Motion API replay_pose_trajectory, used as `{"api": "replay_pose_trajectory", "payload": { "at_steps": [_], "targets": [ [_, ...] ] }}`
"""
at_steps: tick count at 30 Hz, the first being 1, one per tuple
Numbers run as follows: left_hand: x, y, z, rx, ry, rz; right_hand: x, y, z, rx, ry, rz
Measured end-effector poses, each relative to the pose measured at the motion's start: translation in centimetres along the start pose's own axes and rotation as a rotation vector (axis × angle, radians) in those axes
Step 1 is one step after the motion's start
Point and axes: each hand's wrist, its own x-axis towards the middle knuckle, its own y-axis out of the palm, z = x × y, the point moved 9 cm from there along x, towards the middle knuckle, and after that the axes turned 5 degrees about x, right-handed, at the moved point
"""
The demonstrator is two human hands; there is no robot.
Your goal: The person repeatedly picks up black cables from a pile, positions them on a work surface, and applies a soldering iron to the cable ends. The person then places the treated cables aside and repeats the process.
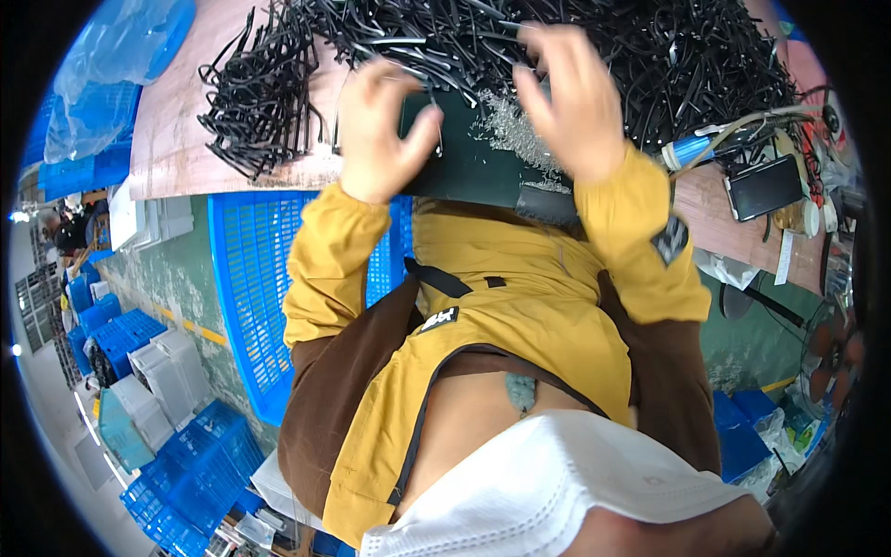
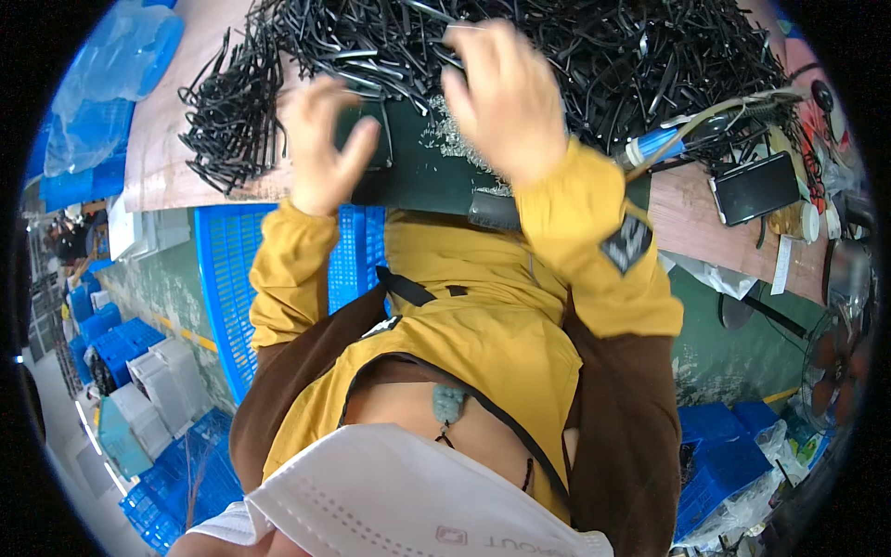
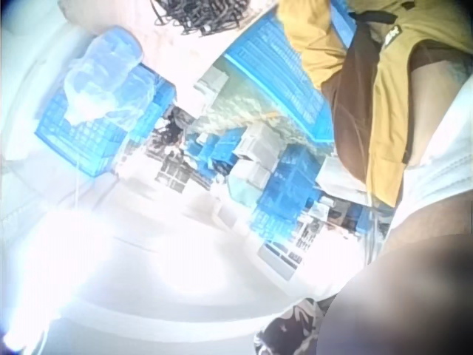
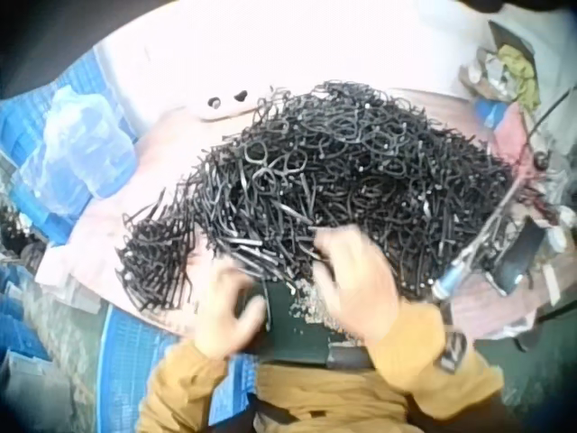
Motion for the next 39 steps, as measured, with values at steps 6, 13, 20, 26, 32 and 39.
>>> {"api": "replay_pose_trajectory", "payload": {
  "at_steps": [6, 13, 20, 26, 32, 39],
  "targets": [
    [17.3, 4.4, 8.7, -0.048, -0.379, 0.12, -16.3, -4.2, -2.3, 0.303, 0.132, -0.014],
    [20.9, 17.0, 9.2, 0.725, -0.356, 0.426, -22.2, -16.1, -9.8, 0.058, 0.449, -0.45],
    [21.6, 15.7, 10.8, 0.66, -0.361, 0.648, -19.2, -18.3, -23.0, -0.737, 0.395, 0.307],
    [22.8, 7.8, 9.4, 0.751, -0.252, 0.435, -12.8, -24.0, -24.5, -0.494, -0.047, -0.051],
    [20.3, 0.4, 7.7, -0.089, -0.287, -0.099, -8.1, -24.4, -22.4, -0.251, 0.258, -0.062],
    [2.0, 5.2, -6.5, -1.353, -0.759, 0.068, -15.9, -20.8, -6.5, 0.44, 0.062, -0.609]
  ]
}}
